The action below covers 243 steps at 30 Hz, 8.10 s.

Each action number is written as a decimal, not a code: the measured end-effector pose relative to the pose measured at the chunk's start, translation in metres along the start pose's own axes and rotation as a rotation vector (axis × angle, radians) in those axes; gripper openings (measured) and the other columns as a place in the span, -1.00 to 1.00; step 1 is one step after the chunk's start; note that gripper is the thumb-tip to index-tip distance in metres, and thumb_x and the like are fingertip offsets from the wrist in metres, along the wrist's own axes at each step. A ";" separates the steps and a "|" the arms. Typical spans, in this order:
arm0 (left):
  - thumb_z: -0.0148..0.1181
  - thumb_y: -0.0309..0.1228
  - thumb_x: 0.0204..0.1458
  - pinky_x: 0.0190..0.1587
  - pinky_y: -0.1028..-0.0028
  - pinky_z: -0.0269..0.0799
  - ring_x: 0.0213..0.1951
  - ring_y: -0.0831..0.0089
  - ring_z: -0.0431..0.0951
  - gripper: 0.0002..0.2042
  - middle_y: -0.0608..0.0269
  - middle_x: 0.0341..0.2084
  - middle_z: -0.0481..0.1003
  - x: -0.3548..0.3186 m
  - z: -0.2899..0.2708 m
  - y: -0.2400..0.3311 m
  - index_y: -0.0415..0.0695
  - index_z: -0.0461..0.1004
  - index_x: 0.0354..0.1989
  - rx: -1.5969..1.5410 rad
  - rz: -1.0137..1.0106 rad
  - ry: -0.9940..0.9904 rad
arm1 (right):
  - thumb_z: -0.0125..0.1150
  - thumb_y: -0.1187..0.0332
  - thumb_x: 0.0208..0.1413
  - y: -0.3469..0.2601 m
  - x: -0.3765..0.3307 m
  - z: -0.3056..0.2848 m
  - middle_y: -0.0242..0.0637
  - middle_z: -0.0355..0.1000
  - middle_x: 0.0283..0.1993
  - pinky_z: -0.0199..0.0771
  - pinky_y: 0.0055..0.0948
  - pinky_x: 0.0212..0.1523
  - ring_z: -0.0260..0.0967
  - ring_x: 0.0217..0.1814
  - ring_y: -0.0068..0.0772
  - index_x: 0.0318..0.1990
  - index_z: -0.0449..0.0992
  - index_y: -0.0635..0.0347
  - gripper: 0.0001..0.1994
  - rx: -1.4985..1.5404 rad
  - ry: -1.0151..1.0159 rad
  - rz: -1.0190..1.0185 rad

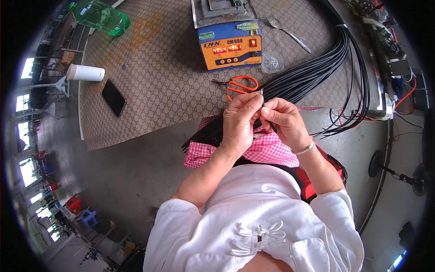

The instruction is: Manually assembling and testing electrical wire harnesses at an industrial workbench.

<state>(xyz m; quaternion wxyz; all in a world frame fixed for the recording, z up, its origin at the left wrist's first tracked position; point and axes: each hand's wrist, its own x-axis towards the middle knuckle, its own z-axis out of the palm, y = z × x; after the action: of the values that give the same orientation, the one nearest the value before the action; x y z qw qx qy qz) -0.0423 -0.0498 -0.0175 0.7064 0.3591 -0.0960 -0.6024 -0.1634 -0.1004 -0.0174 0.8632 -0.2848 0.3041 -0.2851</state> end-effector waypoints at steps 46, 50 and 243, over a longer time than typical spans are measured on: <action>0.01 -0.35 0.07 -0.29 0.55 0.40 -0.40 0.55 0.45 -0.80 0.27 -0.43 0.46 0.004 -0.018 0.032 -0.22 0.41 -0.24 -0.017 -0.281 -0.211 | 0.16 0.45 0.00 -0.007 -0.001 -0.005 -0.50 0.32 -0.55 0.12 -0.73 -0.55 0.13 -0.55 -0.76 -0.41 0.46 0.27 -0.93 -0.343 -0.004 -0.146; 0.01 -0.37 0.08 -0.29 0.55 0.40 -0.39 0.55 0.45 -0.81 0.26 -0.42 0.46 0.004 -0.018 0.032 -0.22 0.41 -0.23 -0.016 -0.262 -0.215 | 0.17 0.45 -0.01 -0.007 0.000 -0.005 -0.51 0.32 -0.55 0.11 -0.74 -0.57 0.13 -0.55 -0.77 -0.42 0.46 0.27 -0.93 -0.347 0.002 -0.139; -0.02 -0.37 0.09 -0.39 0.68 0.27 -0.51 0.67 0.31 -0.84 0.41 -0.57 0.37 0.009 -0.069 0.022 -0.17 0.44 -0.28 0.035 -0.428 -0.042 | 0.05 0.50 -0.17 -0.153 0.205 0.093 -0.34 0.31 -0.37 0.42 -0.39 -0.23 0.35 -0.22 -0.29 -0.40 0.48 0.08 -0.85 -2.503 -0.116 -0.996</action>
<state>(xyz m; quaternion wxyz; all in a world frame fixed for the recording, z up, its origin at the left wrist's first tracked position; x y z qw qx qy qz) 0.0163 -0.0307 -0.0560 0.5541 0.3707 -0.0427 -0.7442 -0.0143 -0.3101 0.0707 -0.1572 -0.9659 0.1864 -0.0868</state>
